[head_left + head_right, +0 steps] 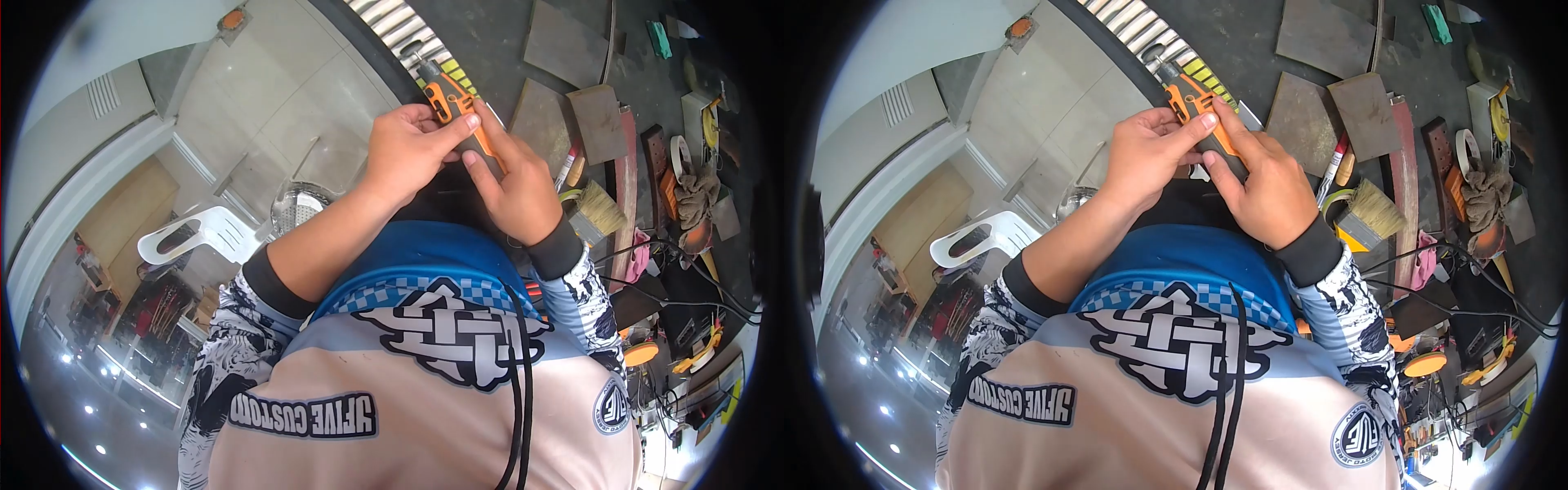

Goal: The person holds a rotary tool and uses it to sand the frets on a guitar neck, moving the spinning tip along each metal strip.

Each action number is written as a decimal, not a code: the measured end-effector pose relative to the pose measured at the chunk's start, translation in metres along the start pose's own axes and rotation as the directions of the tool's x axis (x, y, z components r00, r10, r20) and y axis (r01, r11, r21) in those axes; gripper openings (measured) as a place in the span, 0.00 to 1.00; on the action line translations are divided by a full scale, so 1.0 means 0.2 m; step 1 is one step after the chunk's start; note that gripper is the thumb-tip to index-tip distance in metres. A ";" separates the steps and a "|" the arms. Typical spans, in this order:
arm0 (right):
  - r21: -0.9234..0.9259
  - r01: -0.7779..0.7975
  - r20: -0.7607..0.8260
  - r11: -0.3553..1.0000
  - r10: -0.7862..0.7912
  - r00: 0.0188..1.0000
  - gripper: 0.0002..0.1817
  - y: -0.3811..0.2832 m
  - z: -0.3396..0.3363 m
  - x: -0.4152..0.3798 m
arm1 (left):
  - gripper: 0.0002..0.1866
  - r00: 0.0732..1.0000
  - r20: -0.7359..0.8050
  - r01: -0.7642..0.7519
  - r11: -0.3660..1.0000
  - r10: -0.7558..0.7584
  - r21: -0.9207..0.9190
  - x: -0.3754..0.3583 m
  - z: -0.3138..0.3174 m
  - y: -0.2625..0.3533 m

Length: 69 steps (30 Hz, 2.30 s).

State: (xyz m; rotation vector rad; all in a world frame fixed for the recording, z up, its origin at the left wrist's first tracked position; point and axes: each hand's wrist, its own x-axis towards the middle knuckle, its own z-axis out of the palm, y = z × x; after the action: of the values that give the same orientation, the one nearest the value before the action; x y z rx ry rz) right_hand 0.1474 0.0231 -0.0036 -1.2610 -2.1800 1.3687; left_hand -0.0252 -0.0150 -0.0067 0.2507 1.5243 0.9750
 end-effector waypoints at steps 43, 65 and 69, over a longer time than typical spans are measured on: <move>0.010 0.023 0.049 1.000 -0.024 0.998 0.35 0.00 0.05 -0.11 | 0.19 0.998 0.037 -0.053 0.994 0.057 -0.100 -0.12 -0.06 -0.18; 0.045 -0.004 0.046 0.999 0.002 0.999 0.34 0.02 0.06 -0.06 | 0.18 0.999 -0.010 -0.053 0.991 0.052 -0.124 -0.08 -0.05 -0.14; 0.052 -0.015 0.045 0.999 0.013 0.999 0.34 0.03 0.06 -0.05 | 0.18 0.999 0.002 -0.053 0.992 0.053 -0.111 -0.06 -0.05 -0.15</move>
State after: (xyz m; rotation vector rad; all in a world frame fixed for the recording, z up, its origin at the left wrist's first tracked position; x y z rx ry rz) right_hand 0.1486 0.0089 -0.0121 -1.2404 -2.1539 1.4634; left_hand -0.0207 -0.0457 -0.0200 0.2156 1.4596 1.0966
